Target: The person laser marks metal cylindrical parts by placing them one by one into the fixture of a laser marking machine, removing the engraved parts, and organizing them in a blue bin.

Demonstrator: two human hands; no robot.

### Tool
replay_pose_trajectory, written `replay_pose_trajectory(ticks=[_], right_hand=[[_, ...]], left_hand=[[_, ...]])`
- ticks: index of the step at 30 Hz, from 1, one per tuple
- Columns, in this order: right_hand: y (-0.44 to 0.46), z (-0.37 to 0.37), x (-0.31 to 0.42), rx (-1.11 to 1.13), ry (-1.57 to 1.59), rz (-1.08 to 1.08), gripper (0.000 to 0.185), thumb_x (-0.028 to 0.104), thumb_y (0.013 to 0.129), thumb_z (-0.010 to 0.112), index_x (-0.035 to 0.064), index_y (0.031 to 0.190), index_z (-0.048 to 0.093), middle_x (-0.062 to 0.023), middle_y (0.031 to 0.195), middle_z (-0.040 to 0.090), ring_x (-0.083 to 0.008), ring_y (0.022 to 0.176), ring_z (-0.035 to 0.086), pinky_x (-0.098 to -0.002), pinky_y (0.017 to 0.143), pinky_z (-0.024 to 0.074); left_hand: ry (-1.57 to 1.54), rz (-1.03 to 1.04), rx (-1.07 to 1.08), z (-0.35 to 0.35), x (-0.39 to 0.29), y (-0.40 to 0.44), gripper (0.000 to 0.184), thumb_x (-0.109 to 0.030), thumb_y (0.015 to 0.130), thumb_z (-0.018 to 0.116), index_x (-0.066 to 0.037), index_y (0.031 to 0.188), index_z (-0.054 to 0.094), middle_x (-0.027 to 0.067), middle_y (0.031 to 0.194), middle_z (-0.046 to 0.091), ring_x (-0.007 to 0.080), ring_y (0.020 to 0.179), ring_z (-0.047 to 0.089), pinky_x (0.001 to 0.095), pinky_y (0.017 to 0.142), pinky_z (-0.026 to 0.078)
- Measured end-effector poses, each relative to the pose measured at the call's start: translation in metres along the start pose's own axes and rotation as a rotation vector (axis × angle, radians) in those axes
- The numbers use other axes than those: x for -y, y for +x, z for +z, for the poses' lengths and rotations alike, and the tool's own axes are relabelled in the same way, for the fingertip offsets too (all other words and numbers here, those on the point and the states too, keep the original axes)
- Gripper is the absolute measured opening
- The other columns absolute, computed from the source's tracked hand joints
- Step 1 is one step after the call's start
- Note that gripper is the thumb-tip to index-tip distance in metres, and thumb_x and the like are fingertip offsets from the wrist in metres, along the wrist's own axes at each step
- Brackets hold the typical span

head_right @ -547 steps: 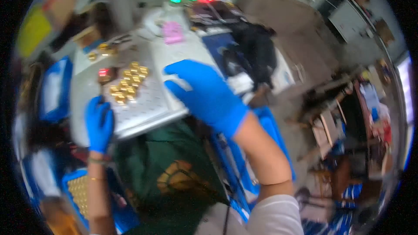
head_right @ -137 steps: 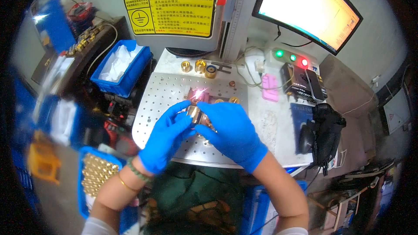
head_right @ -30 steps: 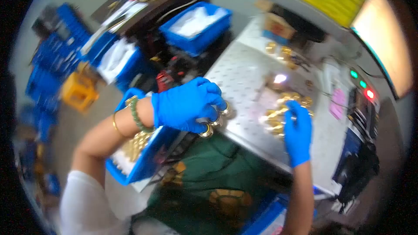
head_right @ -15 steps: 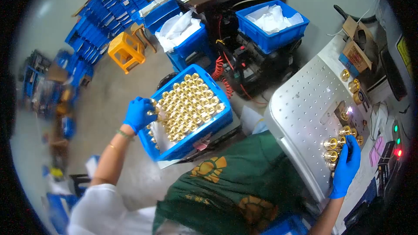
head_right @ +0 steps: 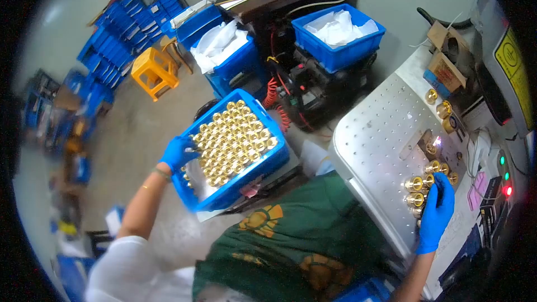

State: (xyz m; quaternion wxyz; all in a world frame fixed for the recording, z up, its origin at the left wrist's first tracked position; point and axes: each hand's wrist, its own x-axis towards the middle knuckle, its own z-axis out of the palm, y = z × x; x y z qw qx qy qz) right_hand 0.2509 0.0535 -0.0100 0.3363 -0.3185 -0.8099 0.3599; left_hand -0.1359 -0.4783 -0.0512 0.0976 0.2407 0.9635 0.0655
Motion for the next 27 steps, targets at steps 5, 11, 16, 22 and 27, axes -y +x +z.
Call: replay_pose_trajectory(ticks=[5,11,16,22,27], right_hand=[[-0.001,0.004,0.007,-0.035,0.062,-0.010,0.025,0.000,0.092,0.051,-0.0018,0.116,0.057,-0.0088,0.113,0.061,-0.0172,0.105,0.057,-0.0300,0.095,0.0424],[0.000,-0.021,0.047,-0.145,0.036,0.147,0.024,0.008,0.089,0.056,0.0059,0.111,0.065,-0.0034,0.103,0.065,-0.0120,0.088,0.058,-0.0278,0.079,0.0465],[0.008,-0.029,0.054,-0.117,-0.191,-0.165,0.017,0.008,0.084,0.062,0.0053,0.100,0.066,-0.0106,0.105,0.064,-0.0231,0.089,0.060,-0.0328,0.081,0.0471],[0.008,-0.006,0.070,0.116,-0.479,-0.509,0.012,0.014,0.072,0.068,0.0066,0.081,0.065,-0.0111,0.102,0.062,-0.0292,0.094,0.056,-0.0414,0.081,0.0444],[0.004,0.018,0.071,0.127,-0.627,-0.395,0.014,0.020,0.073,0.067,0.0085,0.080,0.066,-0.0099,0.107,0.061,-0.0279,0.103,0.053,-0.0432,0.085,0.0405]], left_hand=[[-0.239,-0.085,0.051,-0.002,0.009,0.005,0.022,-0.027,0.076,0.070,-0.010,0.089,0.071,0.0141,0.100,0.066,0.0307,0.100,0.059,0.0412,0.085,0.048],[-0.196,0.285,-0.181,-0.044,-0.065,0.045,0.013,-0.011,0.075,0.068,-0.006,0.087,0.069,0.0162,0.090,0.066,0.0327,0.087,0.061,0.0400,0.079,0.049],[-0.499,0.705,-0.157,-0.084,-0.246,0.072,0.020,-0.007,0.077,0.068,-0.003,0.097,0.065,0.0134,0.099,0.064,0.0302,0.096,0.059,0.0378,0.084,0.048],[-0.456,1.241,-0.175,-0.052,-0.411,0.087,0.029,-0.013,0.080,0.067,-0.006,0.108,0.062,0.0142,0.107,0.062,0.0322,0.100,0.057,0.0394,0.086,0.047],[-0.576,1.234,-0.173,-0.023,-0.467,0.085,0.033,-0.016,0.083,0.063,-0.007,0.115,0.059,0.0146,0.110,0.060,0.0305,0.099,0.057,0.0386,0.087,0.047]])
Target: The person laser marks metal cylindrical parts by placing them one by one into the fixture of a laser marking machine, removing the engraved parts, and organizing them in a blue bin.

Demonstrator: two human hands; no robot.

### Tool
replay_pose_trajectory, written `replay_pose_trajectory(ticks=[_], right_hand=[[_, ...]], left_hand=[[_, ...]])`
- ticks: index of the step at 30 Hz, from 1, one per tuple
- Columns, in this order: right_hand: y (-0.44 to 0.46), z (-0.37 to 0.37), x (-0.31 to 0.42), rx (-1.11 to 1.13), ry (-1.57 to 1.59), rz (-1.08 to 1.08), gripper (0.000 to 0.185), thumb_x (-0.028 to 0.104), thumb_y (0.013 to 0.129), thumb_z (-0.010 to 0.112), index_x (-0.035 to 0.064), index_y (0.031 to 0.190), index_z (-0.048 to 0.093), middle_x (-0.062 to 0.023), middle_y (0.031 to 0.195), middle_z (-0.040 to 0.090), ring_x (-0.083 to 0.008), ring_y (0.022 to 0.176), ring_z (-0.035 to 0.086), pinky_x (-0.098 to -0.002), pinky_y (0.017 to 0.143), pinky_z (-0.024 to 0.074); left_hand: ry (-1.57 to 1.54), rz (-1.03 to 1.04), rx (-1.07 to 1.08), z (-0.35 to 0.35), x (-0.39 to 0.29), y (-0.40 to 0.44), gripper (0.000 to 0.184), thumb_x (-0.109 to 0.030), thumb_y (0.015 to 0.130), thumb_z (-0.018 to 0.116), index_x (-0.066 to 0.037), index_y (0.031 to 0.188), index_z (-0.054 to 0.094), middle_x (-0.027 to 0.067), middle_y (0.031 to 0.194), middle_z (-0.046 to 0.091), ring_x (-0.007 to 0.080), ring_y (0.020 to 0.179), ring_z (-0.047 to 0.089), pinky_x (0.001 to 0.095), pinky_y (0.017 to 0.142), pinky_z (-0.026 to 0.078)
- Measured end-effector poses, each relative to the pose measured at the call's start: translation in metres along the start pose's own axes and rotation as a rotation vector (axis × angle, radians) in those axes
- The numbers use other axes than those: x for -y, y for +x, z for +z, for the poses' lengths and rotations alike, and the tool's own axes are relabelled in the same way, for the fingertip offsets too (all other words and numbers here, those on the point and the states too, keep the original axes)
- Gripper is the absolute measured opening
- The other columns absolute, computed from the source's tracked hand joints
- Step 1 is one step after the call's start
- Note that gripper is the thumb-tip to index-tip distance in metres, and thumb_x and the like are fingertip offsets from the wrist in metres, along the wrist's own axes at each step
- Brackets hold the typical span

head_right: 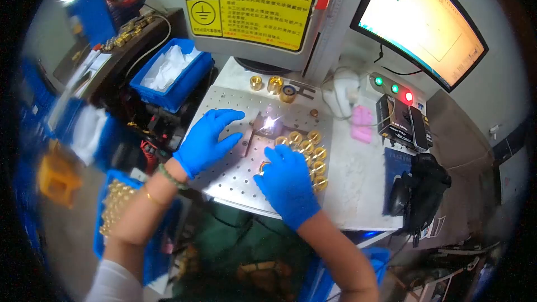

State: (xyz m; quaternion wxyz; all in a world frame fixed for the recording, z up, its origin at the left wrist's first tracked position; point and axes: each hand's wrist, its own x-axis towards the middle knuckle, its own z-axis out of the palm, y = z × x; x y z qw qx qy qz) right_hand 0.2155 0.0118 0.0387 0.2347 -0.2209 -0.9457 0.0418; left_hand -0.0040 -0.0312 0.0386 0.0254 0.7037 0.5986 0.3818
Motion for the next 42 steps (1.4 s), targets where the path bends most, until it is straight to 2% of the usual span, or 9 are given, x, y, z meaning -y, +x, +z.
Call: replay_pose_trajectory(ticks=[11,18,21,24,26,32,34,36,42], right_hand=[[0.017,-0.006,-0.039,-0.104,0.668,0.074,0.028,0.008,0.080,0.068,0.0040,0.107,0.062,-0.0158,0.120,0.058,-0.0296,0.107,0.057,-0.0363,0.093,0.0440],[0.032,-0.030,-0.031,-0.094,0.145,0.116,0.035,0.025,0.082,0.067,0.0050,0.109,0.060,-0.0127,0.094,0.064,-0.0307,0.086,0.059,-0.0418,0.083,0.0431],[0.035,-0.027,-0.050,-0.012,0.242,0.257,0.033,0.026,0.084,0.062,0.0040,0.108,0.060,-0.0137,0.095,0.064,-0.0311,0.089,0.059,-0.0408,0.082,0.0422],[0.036,-0.020,-0.059,-0.070,0.150,0.208,0.033,0.026,0.085,0.061,0.0040,0.109,0.060,-0.0139,0.096,0.063,-0.0310,0.091,0.058,-0.0398,0.082,0.0419],[0.039,-0.016,-0.060,-0.049,0.139,0.217,0.033,0.027,0.085,0.061,0.0038,0.109,0.060,-0.0140,0.096,0.063,-0.0309,0.092,0.058,-0.0403,0.083,0.0418],[0.050,0.006,-0.065,-0.044,0.127,0.194,0.033,0.028,0.085,0.061,0.0040,0.107,0.061,-0.0132,0.095,0.062,-0.0299,0.093,0.057,-0.0421,0.084,0.0412],[0.052,0.013,-0.066,-0.049,0.099,0.162,0.032,0.029,0.084,0.061,0.0047,0.106,0.062,-0.0128,0.095,0.062,-0.0298,0.093,0.057,-0.0427,0.084,0.0412],[0.052,0.016,-0.067,-0.042,-0.013,0.115,0.031,0.026,0.085,0.062,0.0061,0.108,0.061,-0.0135,0.100,0.062,-0.0317,0.095,0.057,-0.0415,0.087,0.0420],[0.055,0.009,-0.060,0.038,-0.128,0.108,0.032,0.026,0.084,0.063,0.0053,0.108,0.060,-0.0135,0.099,0.062,-0.0315,0.094,0.057,-0.0423,0.086,0.0422]], left_hand=[[-1.571,-0.754,0.426,0.004,-0.038,0.000,0.046,-0.024,0.096,0.051,-0.008,0.138,0.040,0.0087,0.116,0.060,0.0161,0.098,0.059,0.0249,0.078,0.047],[-1.152,-0.710,0.225,0.020,-0.039,0.021,0.049,-0.024,0.090,0.063,-0.004,0.131,0.046,0.0084,0.110,0.058,0.0155,0.091,0.058,0.0263,0.078,0.047],[-0.146,-0.070,-0.118,0.038,0.000,0.030,0.059,-0.023,0.084,0.067,-0.007,0.135,0.043,0.0187,0.128,0.047,0.0309,0.116,0.047,0.0392,0.097,0.040],[0.035,0.064,0.042,0.052,0.019,0.035,0.057,-0.023,0.082,0.069,-0.007,0.132,0.047,0.0212,0.125,0.048,0.0361,0.117,0.043,0.0422,0.102,0.036],[0.031,0.127,0.054,0.050,0.025,0.035,0.051,-0.023,0.081,0.069,-0.007,0.126,0.051,0.0199,0.123,0.049,0.0363,0.118,0.043,0.0419,0.103,0.035],[-1.031,-0.602,0.290,0.010,-0.002,-0.014,0.034,-0.013,0.084,0.068,-0.005,0.113,0.052,0.0071,0.112,0.056,0.0133,0.100,0.053,0.0308,0.085,0.048],[-0.890,-0.711,0.308,0.005,-0.023,-0.029,0.030,-0.009,0.085,0.067,-0.005,0.110,0.051,0.0061,0.109,0.057,0.0154,0.099,0.055,0.0317,0.086,0.047],[-0.631,-0.188,0.093,0.022,-0.024,-0.045,0.028,-0.006,0.083,0.066,-0.006,0.108,0.054,0.0083,0.100,0.062,0.0204,0.095,0.061,0.0322,0.088,0.046],[-0.325,-0.028,0.164,0.036,-0.027,-0.049,0.041,-0.009,0.078,0.066,-0.008,0.118,0.054,0.0143,0.106,0.060,0.0347,0.097,0.056,0.0430,0.086,0.044]])
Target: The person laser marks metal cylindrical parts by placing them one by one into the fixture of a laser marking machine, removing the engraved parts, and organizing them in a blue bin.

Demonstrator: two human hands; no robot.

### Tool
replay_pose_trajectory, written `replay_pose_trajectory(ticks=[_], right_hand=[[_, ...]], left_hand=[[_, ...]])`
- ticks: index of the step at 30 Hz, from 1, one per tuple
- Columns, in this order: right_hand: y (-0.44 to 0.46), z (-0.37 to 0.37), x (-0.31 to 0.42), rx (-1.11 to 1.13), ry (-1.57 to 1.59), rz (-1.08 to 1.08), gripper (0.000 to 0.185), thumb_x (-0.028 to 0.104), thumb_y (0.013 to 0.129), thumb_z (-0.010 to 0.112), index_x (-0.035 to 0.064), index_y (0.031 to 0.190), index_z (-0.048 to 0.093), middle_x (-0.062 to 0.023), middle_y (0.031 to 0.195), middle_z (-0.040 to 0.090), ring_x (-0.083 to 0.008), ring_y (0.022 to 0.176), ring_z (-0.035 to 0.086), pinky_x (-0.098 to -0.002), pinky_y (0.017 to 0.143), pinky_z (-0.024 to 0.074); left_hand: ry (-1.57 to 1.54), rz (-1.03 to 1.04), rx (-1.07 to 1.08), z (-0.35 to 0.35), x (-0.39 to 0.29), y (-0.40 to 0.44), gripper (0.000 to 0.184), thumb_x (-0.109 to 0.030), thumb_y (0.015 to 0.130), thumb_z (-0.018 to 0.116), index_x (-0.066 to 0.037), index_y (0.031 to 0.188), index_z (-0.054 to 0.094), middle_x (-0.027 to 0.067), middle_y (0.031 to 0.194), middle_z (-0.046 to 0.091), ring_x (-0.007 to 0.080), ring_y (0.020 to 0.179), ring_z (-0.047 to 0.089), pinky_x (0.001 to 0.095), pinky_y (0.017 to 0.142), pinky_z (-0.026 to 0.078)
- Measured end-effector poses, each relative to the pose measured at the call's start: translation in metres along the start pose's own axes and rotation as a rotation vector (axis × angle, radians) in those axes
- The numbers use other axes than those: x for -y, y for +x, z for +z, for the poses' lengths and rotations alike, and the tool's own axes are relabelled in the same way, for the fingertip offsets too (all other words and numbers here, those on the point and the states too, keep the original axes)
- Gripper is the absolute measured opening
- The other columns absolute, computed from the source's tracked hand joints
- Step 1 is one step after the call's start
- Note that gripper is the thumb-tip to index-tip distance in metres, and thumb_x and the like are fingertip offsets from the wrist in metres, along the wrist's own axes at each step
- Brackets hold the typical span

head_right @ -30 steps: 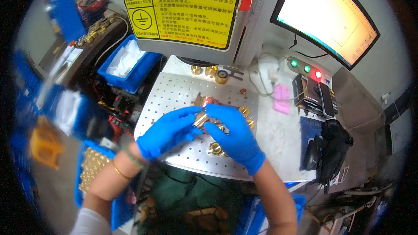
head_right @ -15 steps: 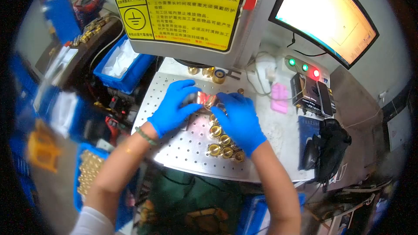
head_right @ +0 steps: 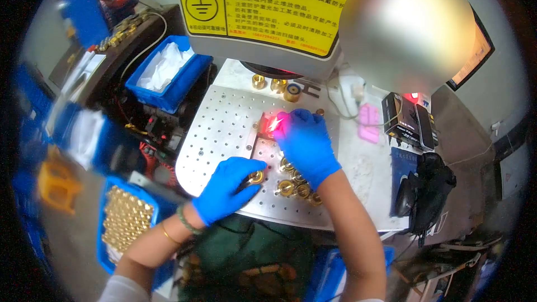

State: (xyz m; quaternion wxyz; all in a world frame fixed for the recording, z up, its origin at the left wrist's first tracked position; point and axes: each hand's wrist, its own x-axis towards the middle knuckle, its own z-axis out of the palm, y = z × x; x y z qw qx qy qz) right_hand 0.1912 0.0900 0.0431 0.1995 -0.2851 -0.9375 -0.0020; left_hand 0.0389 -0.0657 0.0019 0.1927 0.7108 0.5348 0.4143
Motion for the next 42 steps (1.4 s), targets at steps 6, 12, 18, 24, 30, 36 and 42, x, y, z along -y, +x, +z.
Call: replay_pose_trajectory(ticks=[6,12,18,24,30,36,42], right_hand=[[0.006,-0.006,0.008,0.115,0.039,0.056,0.032,0.025,0.084,0.061,0.0054,0.109,0.060,-0.0155,0.100,0.061,-0.0330,0.094,0.057,-0.0425,0.086,0.0424],[-0.018,-0.010,-0.004,-0.040,0.224,0.049,0.040,0.027,0.084,0.064,0.0050,0.116,0.058,-0.0171,0.102,0.062,-0.0343,0.095,0.058,-0.0440,0.084,0.0452],[-0.059,-0.037,-0.019,0.029,0.508,0.290,0.034,0.010,0.091,0.052,0.0000,0.124,0.055,-0.0110,0.125,0.057,-0.0216,0.118,0.051,-0.0343,0.102,0.0358],[-0.072,-0.049,-0.025,0.019,0.506,0.304,0.035,0.012,0.094,0.049,-0.0008,0.126,0.054,-0.0121,0.126,0.057,-0.0214,0.119,0.050,-0.0354,0.105,0.0323],[-0.082,-0.064,-0.016,-0.009,0.528,0.325,0.035,0.011,0.095,0.046,-0.0006,0.127,0.053,-0.0118,0.128,0.056,-0.0216,0.121,0.049,-0.0351,0.105,0.0322],[-0.088,-0.062,-0.025,-0.032,0.541,0.277,0.034,0.003,0.091,0.048,-0.0005,0.124,0.056,-0.0119,0.125,0.058,-0.0209,0.119,0.051,-0.0343,0.103,0.0354],[-0.080,-0.077,-0.002,-0.089,0.626,0.343,0.031,0.010,0.089,0.056,0.0024,0.120,0.060,-0.0075,0.117,0.062,-0.0175,0.110,0.056,-0.0306,0.097,0.0401]], left_hand=[[-0.021,0.001,-0.189,-0.026,-0.022,-0.017,0.051,-0.012,0.079,0.068,-0.007,0.127,0.051,0.0140,0.127,0.052,0.0332,0.114,0.050,0.0398,0.097,0.040],[0.214,-0.481,-0.576,-0.115,-0.018,-0.128,0.043,-0.010,0.085,0.062,-0.005,0.126,0.053,0.0113,0.125,0.055,0.0234,0.114,0.051,0.0342,0.097,0.039],[0.059,-0.984,-1.353,-0.179,-0.004,-0.325,0.050,-0.035,0.095,0.051,-0.001,0.132,0.045,0.0112,0.130,0.050,0.0208,0.121,0.045,0.0324,0.104,0.033],[-0.066,-1.238,-1.379,-0.141,-0.009,-0.374,0.048,-0.041,0.092,0.054,-0.008,0.127,0.054,0.0044,0.121,0.058,0.0192,0.111,0.052,0.0376,0.094,0.041],[-0.306,-1.127,-1.526,-0.139,-0.010,-0.367,0.043,-0.042,0.088,0.061,-0.012,0.119,0.061,0.0016,0.114,0.060,0.0204,0.105,0.054,0.0410,0.089,0.043],[-0.351,-1.136,-1.461,-0.138,-0.012,-0.384,0.034,-0.036,0.092,0.058,-0.010,0.113,0.062,0.0043,0.110,0.061,0.0175,0.101,0.056,0.0351,0.086,0.045],[-0.346,-0.874,-1.057,-0.159,0.037,-0.450,0.044,-0.025,0.094,0.053,-0.005,0.133,0.043,0.0076,0.123,0.049,0.0202,0.113,0.047,0.0326,0.095,0.039]])
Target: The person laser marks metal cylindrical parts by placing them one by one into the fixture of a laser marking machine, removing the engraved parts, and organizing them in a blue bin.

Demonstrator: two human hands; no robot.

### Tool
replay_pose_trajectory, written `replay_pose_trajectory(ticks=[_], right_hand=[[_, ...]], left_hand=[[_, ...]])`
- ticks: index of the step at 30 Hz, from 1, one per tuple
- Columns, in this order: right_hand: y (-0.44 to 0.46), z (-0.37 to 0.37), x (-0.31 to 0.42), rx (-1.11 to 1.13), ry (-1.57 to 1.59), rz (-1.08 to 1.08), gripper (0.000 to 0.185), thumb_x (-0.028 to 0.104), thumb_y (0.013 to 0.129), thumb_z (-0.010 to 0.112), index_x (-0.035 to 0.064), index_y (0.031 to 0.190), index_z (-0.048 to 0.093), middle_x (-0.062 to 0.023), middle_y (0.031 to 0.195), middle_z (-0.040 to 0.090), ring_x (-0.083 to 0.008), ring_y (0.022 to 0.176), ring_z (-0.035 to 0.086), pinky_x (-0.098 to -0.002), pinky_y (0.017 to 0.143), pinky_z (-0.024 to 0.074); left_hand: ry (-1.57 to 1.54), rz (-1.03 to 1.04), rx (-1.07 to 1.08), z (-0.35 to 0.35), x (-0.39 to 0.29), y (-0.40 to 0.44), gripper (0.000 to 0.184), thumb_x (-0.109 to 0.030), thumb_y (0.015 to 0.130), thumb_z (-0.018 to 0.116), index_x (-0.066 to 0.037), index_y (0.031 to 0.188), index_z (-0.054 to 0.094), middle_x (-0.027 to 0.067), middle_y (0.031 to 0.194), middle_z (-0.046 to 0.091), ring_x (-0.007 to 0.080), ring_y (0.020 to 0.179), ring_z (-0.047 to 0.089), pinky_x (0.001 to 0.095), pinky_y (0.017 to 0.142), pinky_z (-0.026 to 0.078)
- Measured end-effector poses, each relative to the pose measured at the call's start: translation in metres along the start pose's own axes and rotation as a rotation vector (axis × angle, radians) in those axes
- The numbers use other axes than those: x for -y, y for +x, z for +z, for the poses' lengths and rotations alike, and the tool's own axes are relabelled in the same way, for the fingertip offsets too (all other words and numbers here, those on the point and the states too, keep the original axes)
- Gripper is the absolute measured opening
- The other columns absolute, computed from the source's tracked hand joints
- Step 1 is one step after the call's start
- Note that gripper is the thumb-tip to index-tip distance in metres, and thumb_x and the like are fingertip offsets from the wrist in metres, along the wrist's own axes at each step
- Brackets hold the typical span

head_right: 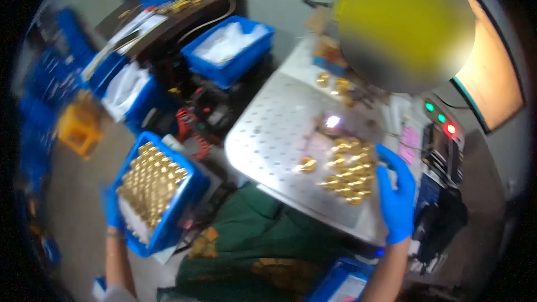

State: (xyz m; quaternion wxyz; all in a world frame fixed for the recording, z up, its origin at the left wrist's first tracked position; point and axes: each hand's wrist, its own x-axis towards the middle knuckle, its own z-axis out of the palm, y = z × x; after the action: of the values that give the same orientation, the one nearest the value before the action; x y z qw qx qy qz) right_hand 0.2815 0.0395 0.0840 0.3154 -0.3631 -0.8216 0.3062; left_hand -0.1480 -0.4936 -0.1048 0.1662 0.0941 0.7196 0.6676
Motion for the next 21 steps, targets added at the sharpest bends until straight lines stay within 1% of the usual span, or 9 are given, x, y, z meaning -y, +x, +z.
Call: replay_pose_trajectory(ticks=[1,2,4,6,8,10,12,19,21], right_hand=[[-0.002,-0.002,0.002,0.008,0.000,-0.010,0.032,0.008,0.088,0.057,0.0022,0.119,0.060,-0.0086,0.117,0.063,-0.0183,0.110,0.056,-0.0312,0.097,0.0403],[-0.003,-0.004,0.002,0.019,-0.031,-0.031,0.034,0.008,0.087,0.058,0.0027,0.120,0.059,-0.0102,0.117,0.063,-0.0196,0.110,0.056,-0.0319,0.096,0.0409],[-0.005,-0.001,0.007,0.015,-0.067,-0.064,0.031,0.009,0.086,0.061,0.0034,0.117,0.061,-0.0122,0.113,0.063,-0.0235,0.108,0.058,-0.0333,0.094,0.0426],[-0.007,0.012,-0.004,0.002,-0.114,-0.149,0.027,0.009,0.084,0.063,0.0039,0.111,0.062,-0.0130,0.111,0.063,-0.0263,0.105,0.058,-0.0351,0.093,0.0439],[-0.008,0.023,-0.007,0.000,-0.152,-0.233,0.024,0.010,0.082,0.065,0.0043,0.105,0.063,-0.0138,0.109,0.063,-0.0291,0.103,0.059,-0.0370,0.091,0.0452],[-0.003,0.031,-0.005,0.157,-0.282,-0.467,0.018,0.011,0.076,0.069,0.0047,0.092,0.062,-0.0144,0.109,0.062,-0.0324,0.100,0.058,-0.0411,0.087,0.0467],[-0.005,0.042,-0.002,0.167,-0.313,-0.508,0.016,0.013,0.072,0.070,0.0060,0.085,0.062,-0.0140,0.113,0.061,-0.0326,0.102,0.057,-0.0432,0.085,0.0461],[-0.012,0.056,-0.004,0.177,-0.542,-0.519,0.014,0.013,0.072,0.069,0.0068,0.084,0.063,-0.0136,0.121,0.057,-0.0343,0.112,0.052,-0.0434,0.093,0.0422],[-0.004,0.049,-0.009,0.195,-0.201,-0.457,0.013,0.010,0.076,0.067,0.0048,0.088,0.063,-0.0144,0.125,0.055,-0.0348,0.116,0.051,-0.0428,0.097,0.0403]], left_hand=[[0.316,0.009,-0.349,0.059,-0.051,-0.008,0.058,-0.028,0.094,0.054,-0.007,0.144,0.033,0.0133,0.139,0.042,0.0259,0.129,0.041,0.0381,0.107,0.032],[0.301,0.013,-0.306,0.096,-0.076,-0.006,0.058,-0.028,0.094,0.054,-0.007,0.144,0.033,0.0133,0.139,0.042,0.0259,0.129,0.041,0.0381,0.107,0.032],[0.125,0.246,-0.070,0.157,-0.117,0.000,0.058,-0.018,0.093,0.054,-0.007,0.144,0.029,0.0117,0.143,0.037,0.0249,0.129,0.039,0.0375,0.106,0.033],[0.245,0.350,0.073,0.219,-0.154,0.004,0.055,-0.010,0.090,0.056,-0.006,0.141,0.035,0.0106,0.141,0.039,0.0237,0.128,0.041,0.0371,0.107,0.032],[0.245,0.443,0.303,0.281,-0.177,-0.008,0.057,-0.006,0.085,0.059,-0.004,0.138,0.039,0.0105,0.138,0.043,0.0242,0.128,0.040,0.0370,0.108,0.030],[0.339,0.717,0.545,0.334,-0.188,-0.016,0.058,-0.005,0.080,0.063,-0.004,0.135,0.043,0.0127,0.136,0.044,0.0271,0.129,0.040,0.0376,0.108,0.029],[0.318,0.880,0.694,0.377,-0.192,-0.027,0.057,-0.007,0.079,0.065,-0.006,0.133,0.046,0.0159,0.137,0.043,0.0310,0.129,0.039,0.0381,0.107,0.030],[0.202,0.872,0.926,0.449,-0.183,-0.059,0.057,-0.012,0.080,0.067,-0.009,0.133,0.047,0.0171,0.135,0.043,0.0335,0.123,0.041,0.0399,0.103,0.036],[0.208,0.933,0.947,0.455,-0.177,-0.064,0.051,-0.015,0.086,0.063,-0.008,0.134,0.045,0.0151,0.130,0.048,0.0300,0.114,0.049,0.0380,0.096,0.042]])
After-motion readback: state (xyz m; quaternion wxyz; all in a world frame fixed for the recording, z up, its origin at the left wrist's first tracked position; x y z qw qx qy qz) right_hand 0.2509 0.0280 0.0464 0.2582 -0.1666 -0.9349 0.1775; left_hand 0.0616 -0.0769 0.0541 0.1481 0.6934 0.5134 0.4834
